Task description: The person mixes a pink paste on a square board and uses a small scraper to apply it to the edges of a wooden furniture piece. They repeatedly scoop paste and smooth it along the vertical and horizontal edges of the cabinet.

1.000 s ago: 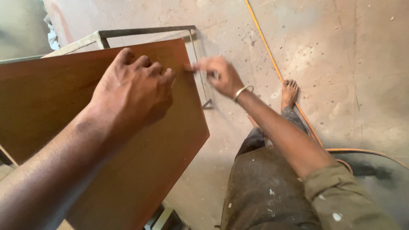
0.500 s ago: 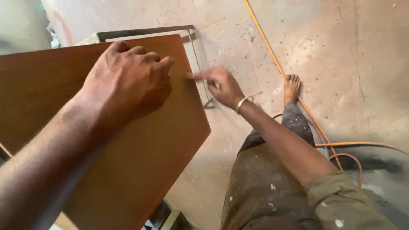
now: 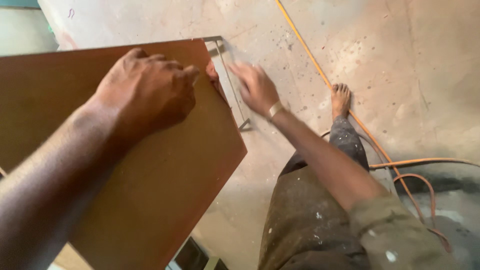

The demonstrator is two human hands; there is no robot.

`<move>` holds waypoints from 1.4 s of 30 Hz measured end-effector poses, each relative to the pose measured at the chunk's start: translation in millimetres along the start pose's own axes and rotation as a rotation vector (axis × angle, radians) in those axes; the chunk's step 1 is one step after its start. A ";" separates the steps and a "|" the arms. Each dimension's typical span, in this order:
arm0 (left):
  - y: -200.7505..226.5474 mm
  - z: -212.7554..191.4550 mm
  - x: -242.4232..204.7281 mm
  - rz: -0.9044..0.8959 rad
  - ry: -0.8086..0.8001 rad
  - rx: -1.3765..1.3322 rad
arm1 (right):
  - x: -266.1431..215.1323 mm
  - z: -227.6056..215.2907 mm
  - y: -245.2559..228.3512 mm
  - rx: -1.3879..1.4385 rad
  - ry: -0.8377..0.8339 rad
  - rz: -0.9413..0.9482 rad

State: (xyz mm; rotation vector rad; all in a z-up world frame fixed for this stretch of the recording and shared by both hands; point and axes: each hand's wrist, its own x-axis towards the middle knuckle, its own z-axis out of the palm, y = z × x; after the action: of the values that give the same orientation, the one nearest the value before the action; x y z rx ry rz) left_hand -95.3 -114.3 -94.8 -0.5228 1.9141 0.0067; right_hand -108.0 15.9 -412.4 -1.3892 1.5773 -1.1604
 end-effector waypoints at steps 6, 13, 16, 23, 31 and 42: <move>1.7 -0.5 0.1 0.010 -0.014 0.049 | 29.6 21.4 17.5 0.180 0.017 -0.094; -1.9 -3.1 -4.0 0.024 0.039 -0.004 | -129.8 -25.1 -32.2 0.275 -0.026 -0.081; -0.1 -11.1 -3.0 0.070 0.198 0.045 | -119.3 -21.3 -30.4 0.222 0.030 -0.062; 0.7 -8.4 -2.4 -0.079 0.000 0.093 | -107.2 -10.0 -57.1 -0.122 -0.174 0.089; 1.6 19.0 5.2 0.107 0.187 0.145 | -68.5 -27.1 -27.1 0.057 0.071 -0.132; 4.1 -6.3 -4.3 -0.012 0.142 0.040 | -186.3 -20.5 -44.0 0.447 -0.015 0.024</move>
State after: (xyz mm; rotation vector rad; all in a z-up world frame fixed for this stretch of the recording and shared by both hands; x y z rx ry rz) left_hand -101.0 -110.6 -89.5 -0.5194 2.0454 -0.0775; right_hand -83.3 202.5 -372.1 -1.0767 1.2211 -1.3813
